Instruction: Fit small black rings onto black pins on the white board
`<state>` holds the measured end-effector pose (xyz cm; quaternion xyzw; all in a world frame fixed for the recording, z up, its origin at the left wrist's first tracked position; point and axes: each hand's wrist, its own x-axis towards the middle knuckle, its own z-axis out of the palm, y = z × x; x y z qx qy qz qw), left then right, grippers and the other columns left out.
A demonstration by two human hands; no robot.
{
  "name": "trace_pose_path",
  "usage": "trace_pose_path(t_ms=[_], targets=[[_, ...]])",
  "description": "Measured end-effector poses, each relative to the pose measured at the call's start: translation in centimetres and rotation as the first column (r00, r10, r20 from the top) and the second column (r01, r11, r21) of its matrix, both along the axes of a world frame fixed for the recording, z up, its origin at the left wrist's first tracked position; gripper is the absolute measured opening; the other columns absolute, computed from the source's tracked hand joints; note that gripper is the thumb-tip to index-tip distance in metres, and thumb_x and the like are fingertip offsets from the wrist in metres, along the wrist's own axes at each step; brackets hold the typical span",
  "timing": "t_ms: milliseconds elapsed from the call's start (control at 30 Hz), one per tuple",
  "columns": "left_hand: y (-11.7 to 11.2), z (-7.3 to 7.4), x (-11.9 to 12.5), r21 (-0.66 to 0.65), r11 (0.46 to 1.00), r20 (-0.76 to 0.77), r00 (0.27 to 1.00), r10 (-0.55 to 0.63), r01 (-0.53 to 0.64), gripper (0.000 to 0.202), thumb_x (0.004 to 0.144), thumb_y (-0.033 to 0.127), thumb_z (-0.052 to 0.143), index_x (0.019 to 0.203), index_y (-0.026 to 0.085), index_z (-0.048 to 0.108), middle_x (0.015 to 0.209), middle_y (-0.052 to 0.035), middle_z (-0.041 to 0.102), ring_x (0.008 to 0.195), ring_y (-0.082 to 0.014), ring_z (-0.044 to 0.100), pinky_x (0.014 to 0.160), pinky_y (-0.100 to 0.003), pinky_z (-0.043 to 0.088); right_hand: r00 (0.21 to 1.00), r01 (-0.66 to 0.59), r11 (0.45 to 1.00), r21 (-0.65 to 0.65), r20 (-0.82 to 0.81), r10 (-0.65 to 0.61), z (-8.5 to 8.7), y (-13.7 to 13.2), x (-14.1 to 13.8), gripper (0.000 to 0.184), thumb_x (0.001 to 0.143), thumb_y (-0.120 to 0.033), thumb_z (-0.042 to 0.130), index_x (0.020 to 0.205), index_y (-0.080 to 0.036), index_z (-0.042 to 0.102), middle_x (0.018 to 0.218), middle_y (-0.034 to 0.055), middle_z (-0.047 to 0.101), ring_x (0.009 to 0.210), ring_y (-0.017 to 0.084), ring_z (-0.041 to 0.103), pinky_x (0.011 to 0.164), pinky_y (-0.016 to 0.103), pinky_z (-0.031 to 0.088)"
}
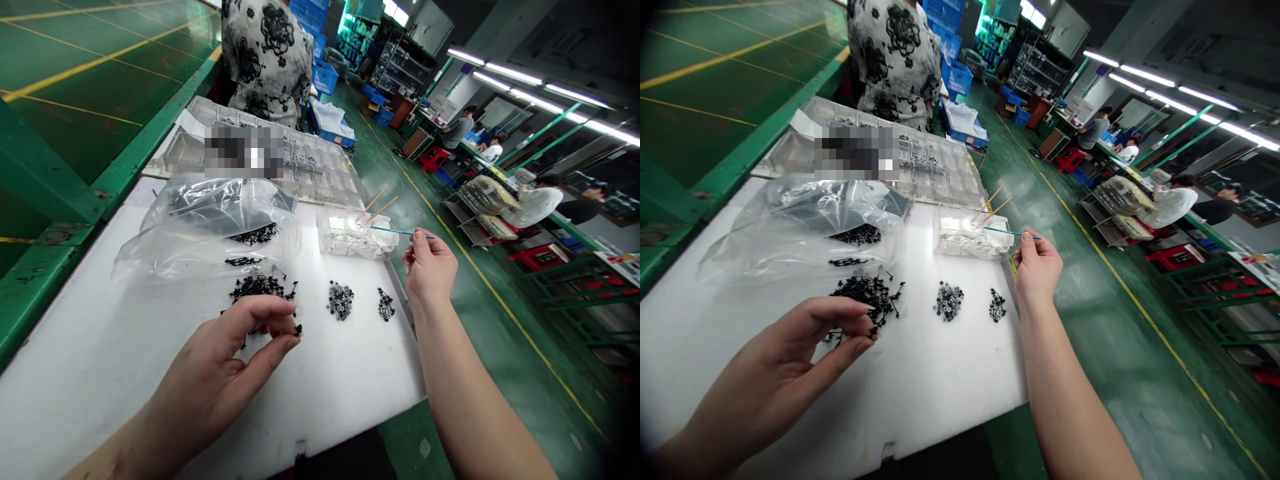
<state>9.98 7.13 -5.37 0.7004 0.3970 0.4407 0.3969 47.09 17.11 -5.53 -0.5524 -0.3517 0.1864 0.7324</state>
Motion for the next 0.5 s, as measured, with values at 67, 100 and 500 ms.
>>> trace_pose_path(t_ms=[67, 100, 500], targets=[[0.0, 0.0, 0.0, 0.003, 1.0, -0.001, 1.0, -0.001, 0.001, 0.029, 0.104, 0.023, 0.072, 0.128, 0.039, 0.068, 0.096, 0.0024, 0.083, 0.088, -0.0178, 0.083, 0.041, -0.012, 0.052, 1.0, -0.008, 1.0, -0.004, 0.023, 0.008, -0.3, 0.1, -0.3, 0.036, 0.075, -0.042, 0.098, 0.095, -0.016, 0.082, 0.071, -0.0026, 0.065, 0.057, 0.009, 0.051, 0.048, 0.022, 0.042], [0.0, 0.1, 0.1, 0.004, 1.0, -0.001, 1.0, -0.003, 0.003, 0.03, 0.104, 0.022, 0.072, 0.128, 0.039, 0.068, 0.096, 0.0023, 0.082, 0.088, -0.0177, 0.083, 0.042, -0.012, 0.051, 1.0, -0.011, 1.0, -0.004, 0.028, 0.011, -0.5, 0.1, -0.4, 0.036, 0.075, -0.041, 0.097, 0.095, -0.016, 0.082, 0.07, -0.0027, 0.065, 0.056, 0.009, 0.051, 0.048, 0.022, 0.042], [-0.4, -0.3, 0.1, -0.065, 0.998, 0.046, 0.999, 0.008, -0.005, 0.032, 0.105, 0.018, 0.073, 0.129, 0.038, 0.068, 0.102, 0.0034, 0.079, 0.096, -0.0142, 0.078, 0.056, -0.014, 0.055, 0.998, -0.037, 0.993, 0.115, -0.044, 0.043, 4.6, -6.1, -2.8, 0.033, 0.075, -0.041, 0.099, 0.096, -0.024, 0.081, 0.081, -0.0006, 0.066, 0.066, 0.013, 0.058, 0.05, 0.025, 0.044]])
